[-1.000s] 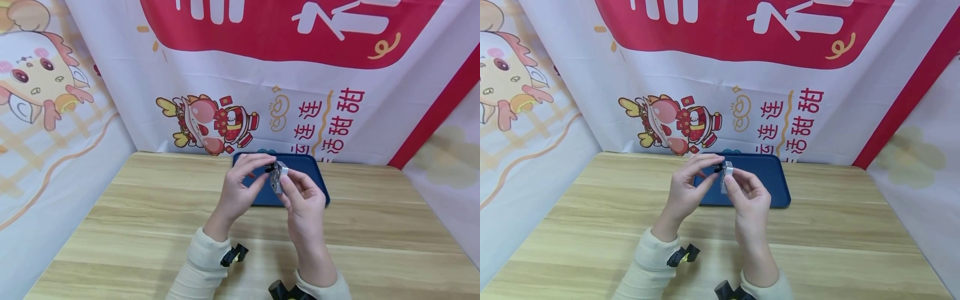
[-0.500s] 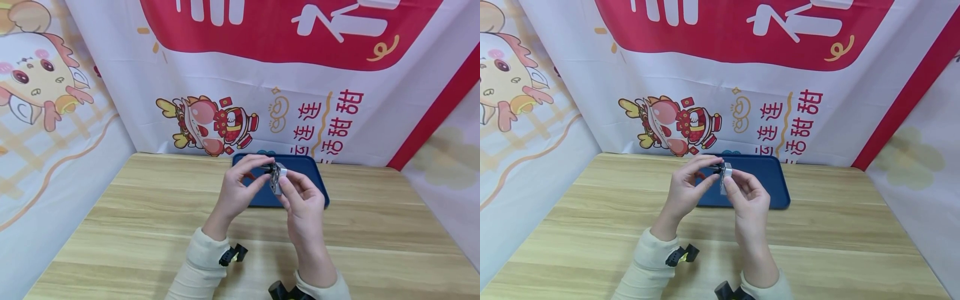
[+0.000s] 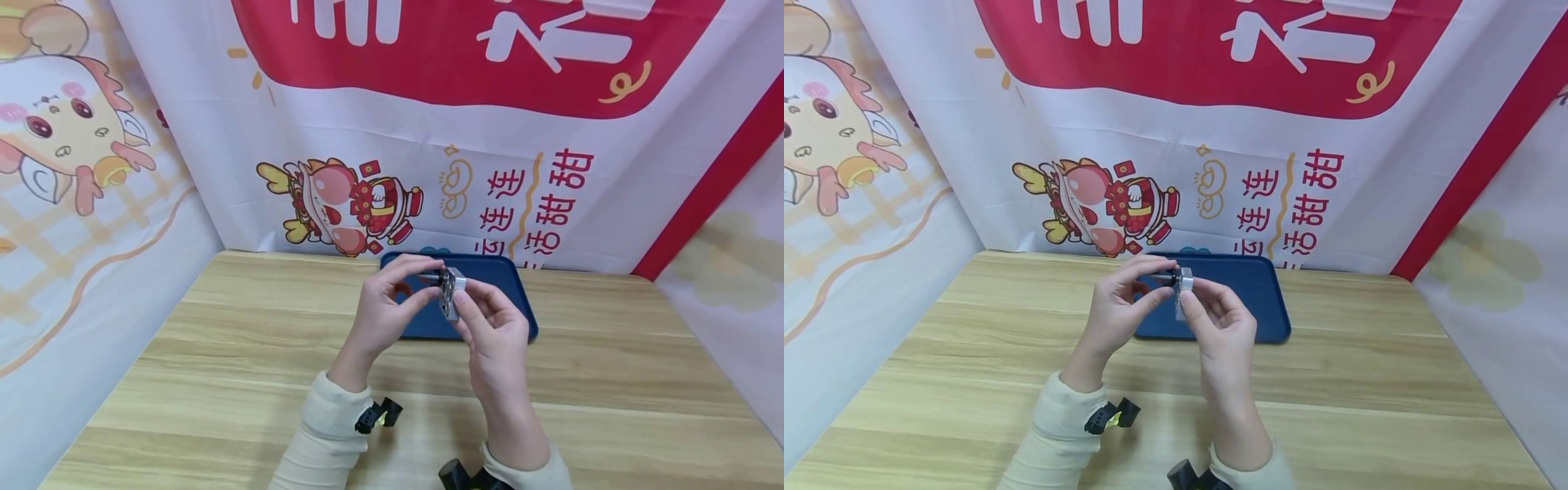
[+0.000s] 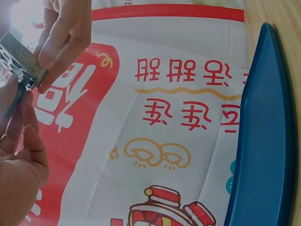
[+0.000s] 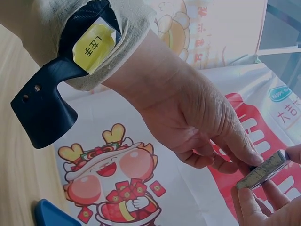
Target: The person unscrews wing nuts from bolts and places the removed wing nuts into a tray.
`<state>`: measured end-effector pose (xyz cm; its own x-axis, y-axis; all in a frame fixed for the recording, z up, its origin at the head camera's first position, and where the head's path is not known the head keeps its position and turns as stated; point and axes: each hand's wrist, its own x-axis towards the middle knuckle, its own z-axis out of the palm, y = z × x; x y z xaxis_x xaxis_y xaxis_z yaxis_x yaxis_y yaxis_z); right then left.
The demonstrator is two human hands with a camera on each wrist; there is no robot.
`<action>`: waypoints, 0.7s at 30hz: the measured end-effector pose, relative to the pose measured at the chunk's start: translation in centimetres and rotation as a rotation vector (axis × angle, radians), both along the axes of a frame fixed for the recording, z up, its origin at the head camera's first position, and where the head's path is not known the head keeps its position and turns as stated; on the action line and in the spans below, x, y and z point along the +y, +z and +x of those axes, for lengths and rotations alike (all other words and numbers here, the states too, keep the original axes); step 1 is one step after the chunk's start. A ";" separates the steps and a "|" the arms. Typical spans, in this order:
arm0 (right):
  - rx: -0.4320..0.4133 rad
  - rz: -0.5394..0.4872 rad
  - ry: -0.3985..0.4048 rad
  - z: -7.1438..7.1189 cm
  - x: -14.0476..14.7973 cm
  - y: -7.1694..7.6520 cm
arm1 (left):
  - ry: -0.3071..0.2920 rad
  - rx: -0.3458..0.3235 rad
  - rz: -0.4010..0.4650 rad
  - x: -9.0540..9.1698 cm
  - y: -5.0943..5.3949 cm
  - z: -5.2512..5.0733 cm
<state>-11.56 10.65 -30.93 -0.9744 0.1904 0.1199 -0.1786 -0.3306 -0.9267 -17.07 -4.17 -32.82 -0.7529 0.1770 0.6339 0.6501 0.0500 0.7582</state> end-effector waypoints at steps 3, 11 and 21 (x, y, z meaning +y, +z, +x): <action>0.008 0.000 -0.001 0.0 0.0 0.0 | 0.001 -0.009 0.006 0.0 0.0 0.0; 0.012 0.020 0.005 0.0 -0.1 -0.1 | 0.025 -0.059 0.016 0.0 -0.1 0.1; 0.021 0.054 -0.003 -0.1 -0.3 -0.3 | 0.081 -0.148 0.006 0.1 0.1 0.5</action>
<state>-11.62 10.38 -31.23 -0.9710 0.1858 0.1503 -0.1989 -0.2800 -0.9392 -16.54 -4.06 -32.70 -0.8501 0.1080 0.5155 0.5249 0.0930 0.8461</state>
